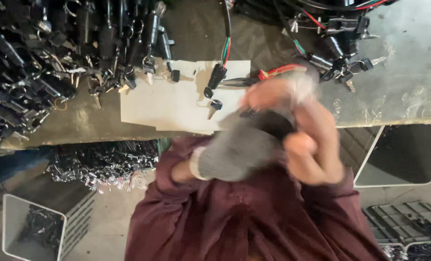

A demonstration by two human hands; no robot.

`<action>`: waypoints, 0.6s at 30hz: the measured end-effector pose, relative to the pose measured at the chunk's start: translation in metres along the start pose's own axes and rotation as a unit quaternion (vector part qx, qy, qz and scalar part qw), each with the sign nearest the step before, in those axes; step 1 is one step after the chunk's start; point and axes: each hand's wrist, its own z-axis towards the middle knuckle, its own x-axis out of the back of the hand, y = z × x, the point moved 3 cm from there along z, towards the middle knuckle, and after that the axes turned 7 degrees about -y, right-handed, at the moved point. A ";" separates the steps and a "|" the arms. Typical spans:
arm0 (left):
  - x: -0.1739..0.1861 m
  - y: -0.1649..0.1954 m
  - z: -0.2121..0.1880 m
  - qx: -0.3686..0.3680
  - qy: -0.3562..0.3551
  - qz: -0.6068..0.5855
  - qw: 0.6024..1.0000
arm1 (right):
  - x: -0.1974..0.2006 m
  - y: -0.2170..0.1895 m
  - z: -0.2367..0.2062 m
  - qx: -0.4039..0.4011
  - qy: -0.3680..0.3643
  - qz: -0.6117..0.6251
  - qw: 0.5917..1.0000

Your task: The person holds a black cable in one gloved hand and uses red-handled pliers to strip insulation from the cable ends, pulling off the cut insulation pieces and setting them aside. They repeat the stripping process on successive sections of the cable at the workbench.

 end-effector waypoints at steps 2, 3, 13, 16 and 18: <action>-0.025 -0.007 -0.001 -0.083 -0.078 0.129 0.985 | 0.010 -0.002 -0.001 -0.047 0.025 0.088 0.995; -0.028 -0.013 -0.001 -0.028 -0.100 0.162 0.981 | 0.014 0.005 0.002 -0.026 0.070 0.295 0.953; -0.004 0.019 0.033 -0.156 -0.117 0.364 0.911 | 0.019 0.068 -0.031 0.093 0.043 0.736 0.669; 0.027 0.001 0.024 0.081 -0.038 0.222 0.971 | 0.008 0.070 -0.007 0.037 0.065 0.765 0.640; 0.042 -0.005 0.014 0.119 0.032 0.033 0.992 | -0.014 0.071 0.012 -0.016 0.049 0.859 0.509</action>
